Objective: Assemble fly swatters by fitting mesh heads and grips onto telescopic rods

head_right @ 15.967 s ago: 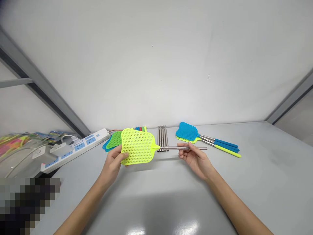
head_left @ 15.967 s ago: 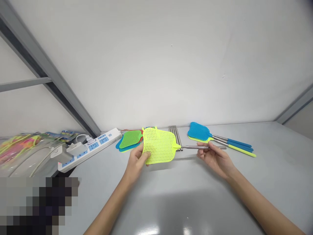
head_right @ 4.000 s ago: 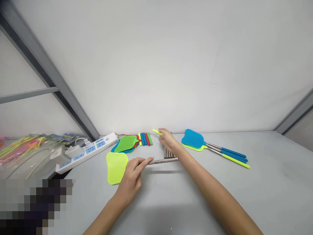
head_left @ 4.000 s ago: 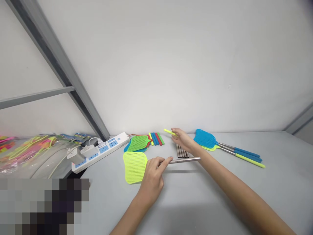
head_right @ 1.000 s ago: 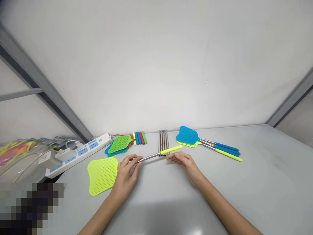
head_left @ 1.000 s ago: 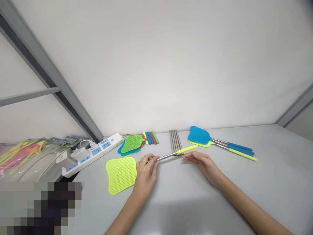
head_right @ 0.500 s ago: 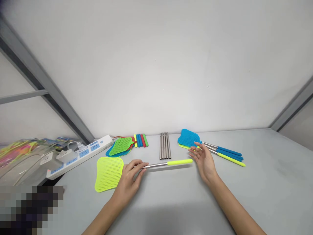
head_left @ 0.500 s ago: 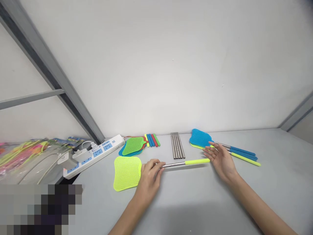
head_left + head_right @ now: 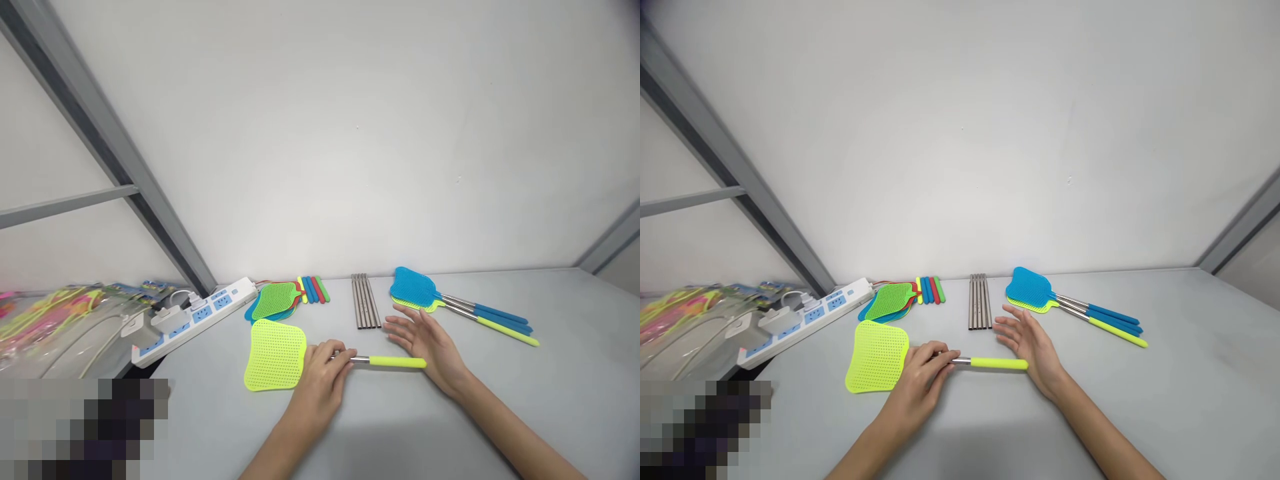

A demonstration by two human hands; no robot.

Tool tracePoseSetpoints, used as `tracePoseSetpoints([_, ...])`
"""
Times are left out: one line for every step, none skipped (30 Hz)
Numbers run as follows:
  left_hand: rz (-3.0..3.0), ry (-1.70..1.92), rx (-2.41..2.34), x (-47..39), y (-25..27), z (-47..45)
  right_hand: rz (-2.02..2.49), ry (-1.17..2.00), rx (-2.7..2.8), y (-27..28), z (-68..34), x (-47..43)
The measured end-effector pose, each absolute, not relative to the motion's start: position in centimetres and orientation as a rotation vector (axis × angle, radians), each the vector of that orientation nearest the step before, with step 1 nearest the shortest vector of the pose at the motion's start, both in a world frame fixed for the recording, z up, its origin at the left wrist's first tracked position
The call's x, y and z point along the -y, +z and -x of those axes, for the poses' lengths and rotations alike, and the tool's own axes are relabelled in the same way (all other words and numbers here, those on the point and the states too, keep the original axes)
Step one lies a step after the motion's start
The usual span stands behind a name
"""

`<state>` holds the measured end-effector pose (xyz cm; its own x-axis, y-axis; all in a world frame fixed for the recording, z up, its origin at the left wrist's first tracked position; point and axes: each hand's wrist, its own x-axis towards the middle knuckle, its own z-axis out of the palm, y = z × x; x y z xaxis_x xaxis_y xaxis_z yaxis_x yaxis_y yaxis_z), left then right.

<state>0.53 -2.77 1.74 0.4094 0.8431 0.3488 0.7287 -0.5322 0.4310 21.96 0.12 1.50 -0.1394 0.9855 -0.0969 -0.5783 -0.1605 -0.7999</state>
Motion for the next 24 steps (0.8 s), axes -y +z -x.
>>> tracePoseSetpoints([-2.448,0.801,-1.398,2.7,1.8,-0.4,0.768,1.593,0.717,1.6,-22.3,-0.3])
tracePoseSetpoints([-2.443,0.805,-1.406,2.6,1.8,-0.3,0.766,1.567,0.701,1.7,-22.7,-0.5])
tracePoseSetpoints([-2.438,0.808,-1.416,2.6,1.9,-0.2,0.762,1.545,0.687,1.8,-23.2,-0.6])
tracePoseSetpoints([-2.433,0.81,-1.428,2.5,1.9,-0.1,0.757,1.513,0.67,1.9,-23.6,-0.8])
tracePoseSetpoints([-2.429,0.813,-1.441,2.4,1.9,0.0,0.753,1.482,0.65,2.0,-24.1,-1.0])
tracePoseSetpoints([-2.428,0.817,-1.451,2.3,2.0,0.1,0.755,1.457,0.635,2.0,-24.6,-1.2])
tracePoseSetpoints([-2.429,0.823,-1.461,2.3,2.0,0.1,0.758,1.431,0.619,2.1,-25.1,-1.3])
tracePoseSetpoints([-2.431,0.828,-1.467,2.2,2.0,0.2,0.762,1.41,0.606,2.2,-25.5,-1.4])
tracePoseSetpoints([-2.433,0.831,-1.467,2.2,2.0,0.2,0.765,1.392,0.597,2.3,-25.9,-1.5])
tracePoseSetpoints([-2.434,0.833,-1.461,2.2,2.1,0.2,0.768,1.377,0.59,2.4,-26.2,-1.6])
tracePoseSetpoints([-2.435,0.831,-1.447,2.2,2.2,0.2,0.769,1.366,0.587,2.5,-26.5,-1.7])
tracePoseSetpoints([-2.435,0.822,-1.425,2.2,2.3,0.1,0.769,1.357,0.587,2.5,-26.6,-1.8])
tracePoseSetpoints([-2.435,0.808,-1.4,2.2,2.4,0.1,0.769,1.353,0.591,2.5,-26.6,-1.8])
tracePoseSetpoints([-2.435,0.791,-1.375,2.3,2.5,0.0,0.77,1.357,0.598,2.5,-26.3,-1.7])
tracePoseSetpoints([-2.434,0.772,-1.356,2.4,2.6,-0.2,0.772,1.37,0.607,2.4,-25.8,-1.5])
tracePoseSetpoints([-2.436,0.749,-1.342,2.5,2.7,-0.3,0.776,1.393,0.62,2.3,-25.2,-1.3])
tracePoseSetpoints([-2.441,0.722,-1.332,2.6,2.8,-0.4,0.782,1.432,0.638,2.2,-24.4,-1.0])
tracePoseSetpoints([-2.45,0.695,-1.332,2.7,2.8,-0.6,0.779,1.474,0.657,2.0,-23.5,-0.7])
tracePoseSetpoints([-2.464,0.665,-1.338,2.8,2.7,-0.7,0.765,1.513,0.676,1.8,-22.6,-0.3])
tracePoseSetpoints([-2.479,0.634,-1.347,2.9,2.6,-0.9,0.758,1.55,0.69,1.6,-21.8,0.0])
tracePoseSetpoints([-2.492,0.609,-1.357,3.0,2.6,-1.0,0.752,1.585,0.699,1.5,-21.2,0.3])
tracePoseSetpoints([-2.502,0.592,-1.366,3.0,2.5,-1.1,0.753,1.596,0.697,1.4,-20.8,0.5])
tracePoseSetpoints([-2.507,0.587,-1.372,3.0,2.4,-1.1,0.763,1.583,0.684,1.4,-20.6,0.6])
tracePoseSetpoints([-2.509,0.588,-1.371,3.0,2.3,-1.2,0.773,1.567,0.674,1.4,-20.7,0.5])
